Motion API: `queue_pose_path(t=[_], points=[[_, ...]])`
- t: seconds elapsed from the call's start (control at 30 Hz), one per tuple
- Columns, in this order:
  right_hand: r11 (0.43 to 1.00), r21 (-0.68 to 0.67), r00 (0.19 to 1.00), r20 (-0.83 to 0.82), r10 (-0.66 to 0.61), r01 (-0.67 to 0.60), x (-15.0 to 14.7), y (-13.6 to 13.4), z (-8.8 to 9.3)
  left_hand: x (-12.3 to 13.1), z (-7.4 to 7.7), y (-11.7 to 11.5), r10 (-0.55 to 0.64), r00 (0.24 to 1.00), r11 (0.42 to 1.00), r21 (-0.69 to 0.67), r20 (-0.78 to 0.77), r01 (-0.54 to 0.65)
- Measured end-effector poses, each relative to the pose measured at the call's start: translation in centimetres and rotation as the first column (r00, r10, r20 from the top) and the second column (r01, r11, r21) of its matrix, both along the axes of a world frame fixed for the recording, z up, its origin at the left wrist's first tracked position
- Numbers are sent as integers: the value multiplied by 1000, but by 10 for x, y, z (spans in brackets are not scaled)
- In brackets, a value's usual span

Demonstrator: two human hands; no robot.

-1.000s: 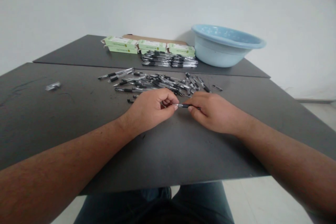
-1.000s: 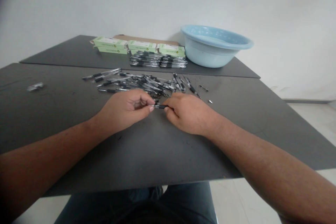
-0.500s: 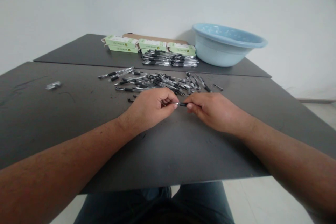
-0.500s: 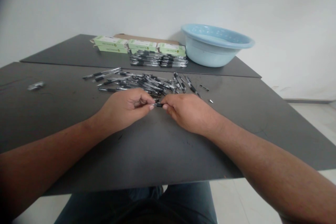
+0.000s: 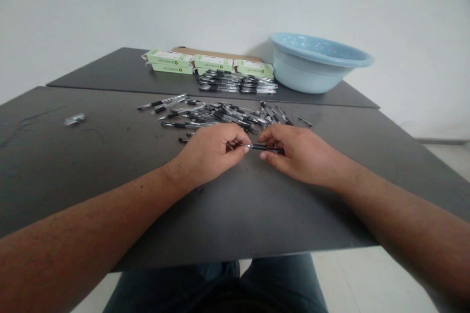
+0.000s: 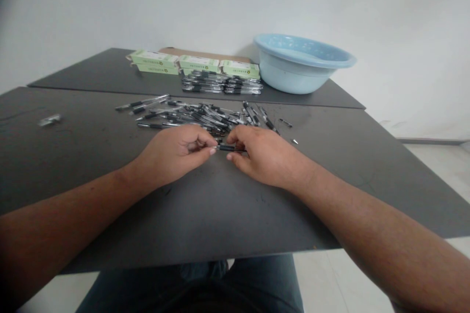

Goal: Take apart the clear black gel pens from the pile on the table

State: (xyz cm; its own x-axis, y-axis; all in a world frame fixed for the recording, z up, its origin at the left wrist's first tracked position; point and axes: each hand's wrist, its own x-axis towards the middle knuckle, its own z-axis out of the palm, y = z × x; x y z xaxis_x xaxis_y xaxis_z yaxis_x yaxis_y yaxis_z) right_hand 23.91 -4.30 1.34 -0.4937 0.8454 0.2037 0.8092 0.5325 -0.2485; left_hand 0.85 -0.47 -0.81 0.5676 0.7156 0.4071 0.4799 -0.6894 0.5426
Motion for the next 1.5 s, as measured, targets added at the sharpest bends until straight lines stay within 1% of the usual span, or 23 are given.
queue_pose_path(t=[0.07, 0.2, 0.3, 0.37, 0.5, 0.57, 0.67, 0.77, 0.83, 0.97, 1.13, 1.27, 1.37, 1.43, 1.5], points=[[1000, 7, 1000, 8, -8, 7, 0, 0, 0, 0, 0, 0, -1, 1000, 1000, -1, 5, 1], [998, -33, 997, 52, 48, -46, 0, 0, 2, 1, 0, 0, -11, 1000, 1000, -6, 10, 11], [1000, -10, 1000, 16, 27, -27, 0, 1, 2, 1, 0, 1, -14, 1000, 1000, 7, 7, 14], [1000, -7, 1000, 23, 11, -11, 0, 1, 1, 0, 0, 1, -17, 1000, 1000, 11, 6, 17], [997, -62, 996, 78, 53, -48, 0, 1, 1, 0, 0, 0, -20, 1000, 1000, 10, 2, 20], [997, -66, 998, 45, 47, -44, 0, 1, 1, 0, 0, 1, -18, 1000, 1000, 15, 1, 18], [999, -51, 1000, 8, 4, -3, 0, 1, 1, 0, -1, 1, -21, 1000, 1000, 20, 8, 21], [997, -69, 998, 62, 25, -20, 0, 1, 2, 0, -1, 1, -44, 999, 999, 23, 17, 43], [996, -76, 997, 68, 43, -38, 0, 2, 1, 0, -2, 1, -53, 998, 998, 29, 18, 52], [999, -41, 1000, 4, 19, -19, 1, 2, -1, 0, -1, 1, -46, 999, 999, 28, 21, 45], [996, -24, 995, 29, 91, -90, -1, 1, -5, -1, -2, 1, -83, 996, 997, 13, 23, 83], [998, 39, 998, -39, 45, -44, 1, 3, -6, -2, -2, 2, -30, 996, 1000, 4, 83, 30], [995, 100, 999, -44, 24, -19, 6, 5, -3, -2, -1, 2, 5, 994, 1000, -17, 113, -3], [996, 78, 999, -21, 42, -41, 9, 6, -1, -2, 0, 2, -9, 994, 1000, -21, 112, 11], [997, 22, 997, -19, 70, -70, 10, 6, -1, -3, 0, 2, -31, 993, 999, -24, 112, 34]])
